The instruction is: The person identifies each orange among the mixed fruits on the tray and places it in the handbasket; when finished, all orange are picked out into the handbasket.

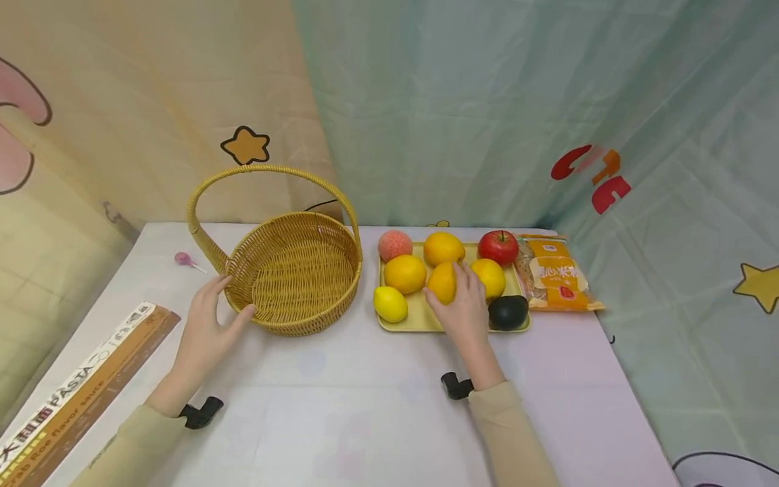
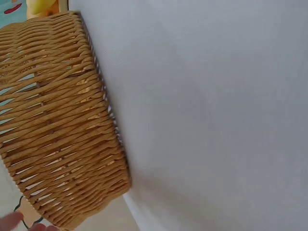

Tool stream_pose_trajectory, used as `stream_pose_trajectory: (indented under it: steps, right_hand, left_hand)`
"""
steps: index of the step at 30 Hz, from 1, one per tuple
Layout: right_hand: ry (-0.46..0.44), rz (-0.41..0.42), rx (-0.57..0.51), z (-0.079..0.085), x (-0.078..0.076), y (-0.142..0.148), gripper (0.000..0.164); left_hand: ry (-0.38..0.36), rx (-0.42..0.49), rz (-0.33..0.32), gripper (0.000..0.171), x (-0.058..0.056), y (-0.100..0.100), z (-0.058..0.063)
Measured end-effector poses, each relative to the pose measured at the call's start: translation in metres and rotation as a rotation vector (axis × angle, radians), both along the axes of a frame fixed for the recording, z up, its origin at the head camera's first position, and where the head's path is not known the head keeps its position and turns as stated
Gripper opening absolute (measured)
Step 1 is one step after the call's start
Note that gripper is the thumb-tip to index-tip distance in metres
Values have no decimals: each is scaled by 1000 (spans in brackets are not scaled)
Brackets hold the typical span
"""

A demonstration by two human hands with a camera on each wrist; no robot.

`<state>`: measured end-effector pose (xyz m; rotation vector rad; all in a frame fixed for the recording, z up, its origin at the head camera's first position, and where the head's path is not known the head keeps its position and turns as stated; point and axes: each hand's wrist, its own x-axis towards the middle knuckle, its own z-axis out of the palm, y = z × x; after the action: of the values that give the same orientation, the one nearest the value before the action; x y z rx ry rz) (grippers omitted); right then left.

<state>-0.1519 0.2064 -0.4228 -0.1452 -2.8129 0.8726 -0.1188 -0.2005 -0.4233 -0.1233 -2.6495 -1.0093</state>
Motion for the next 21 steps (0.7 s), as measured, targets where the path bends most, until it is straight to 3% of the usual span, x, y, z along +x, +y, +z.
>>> stream_pose_trajectory:
  steps: [7,13,21]
  right_hand:
    - [-35,-74,-35,-6,-6,-7,79]
    - [-68,-168,-63,-8,-10,-13,82]
    - [-43,-210,-89,-16,-18,-18,82]
  left_hand:
    - [-125,163,103,70,-2,-4,-7]
    - [-276,304,95,68,-8,-4,-5]
    - [-290,369,115,66,-8,0,-9]
